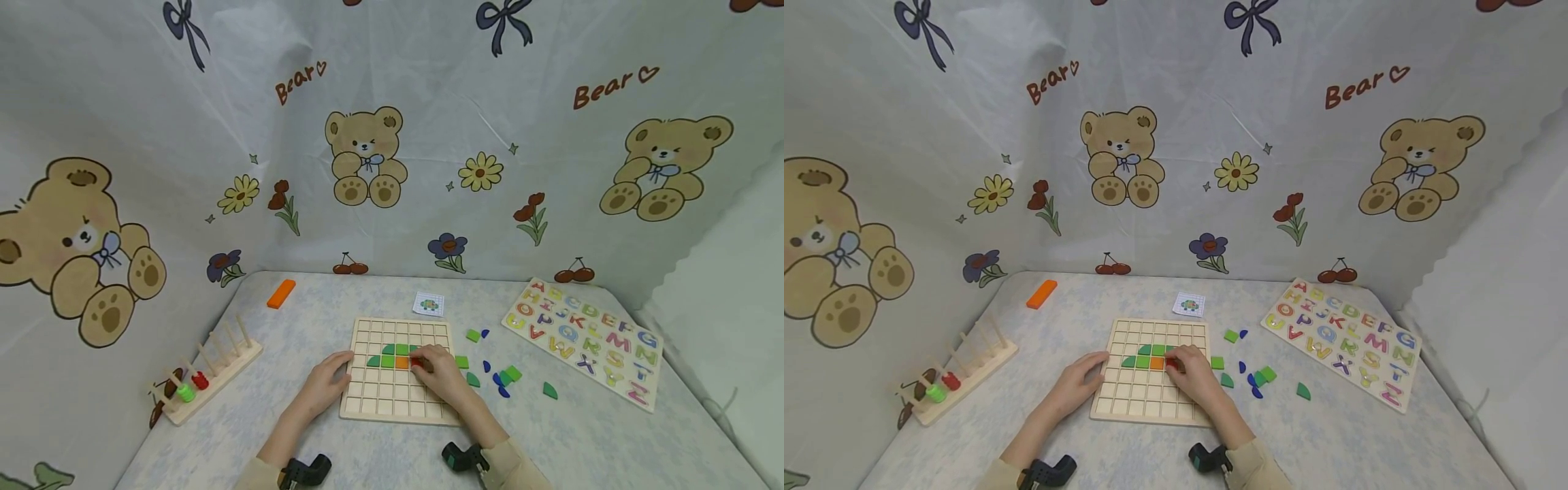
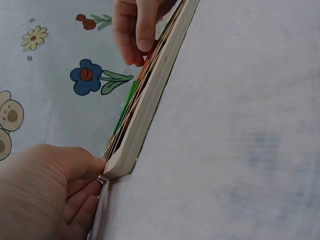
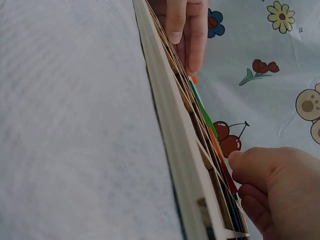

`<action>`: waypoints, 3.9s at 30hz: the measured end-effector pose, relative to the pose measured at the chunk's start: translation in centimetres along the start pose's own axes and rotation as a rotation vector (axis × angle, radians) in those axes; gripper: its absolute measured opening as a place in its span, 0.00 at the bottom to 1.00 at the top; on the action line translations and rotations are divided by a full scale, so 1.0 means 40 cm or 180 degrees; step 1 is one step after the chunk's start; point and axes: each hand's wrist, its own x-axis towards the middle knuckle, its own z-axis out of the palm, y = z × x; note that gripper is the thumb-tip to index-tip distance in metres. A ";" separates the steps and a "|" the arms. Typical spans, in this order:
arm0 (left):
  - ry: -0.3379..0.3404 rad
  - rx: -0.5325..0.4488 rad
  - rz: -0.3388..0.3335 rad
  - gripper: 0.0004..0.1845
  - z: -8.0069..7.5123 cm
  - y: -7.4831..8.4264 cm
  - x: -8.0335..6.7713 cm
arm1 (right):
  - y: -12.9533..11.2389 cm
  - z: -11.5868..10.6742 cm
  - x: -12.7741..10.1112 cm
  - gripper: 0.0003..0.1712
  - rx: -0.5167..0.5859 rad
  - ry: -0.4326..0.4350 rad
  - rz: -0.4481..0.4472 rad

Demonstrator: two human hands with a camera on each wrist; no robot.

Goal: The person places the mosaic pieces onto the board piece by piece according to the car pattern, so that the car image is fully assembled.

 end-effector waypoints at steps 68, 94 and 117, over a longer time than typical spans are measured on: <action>0.0004 -0.0074 -0.0056 0.24 -0.007 0.010 -0.003 | 0.198 -0.385 -0.324 0.25 -0.0356 0.0348 0.2301; -0.0009 -0.0040 -0.0036 0.24 -0.004 -0.001 0.002 | 0.205 -0.367 -0.332 0.17 -0.0815 0.0544 0.1633; -0.0021 0.0008 -0.0052 0.24 -0.002 0.003 -0.001 | 0.151 -0.433 -0.285 0.18 -0.0635 0.0548 0.1564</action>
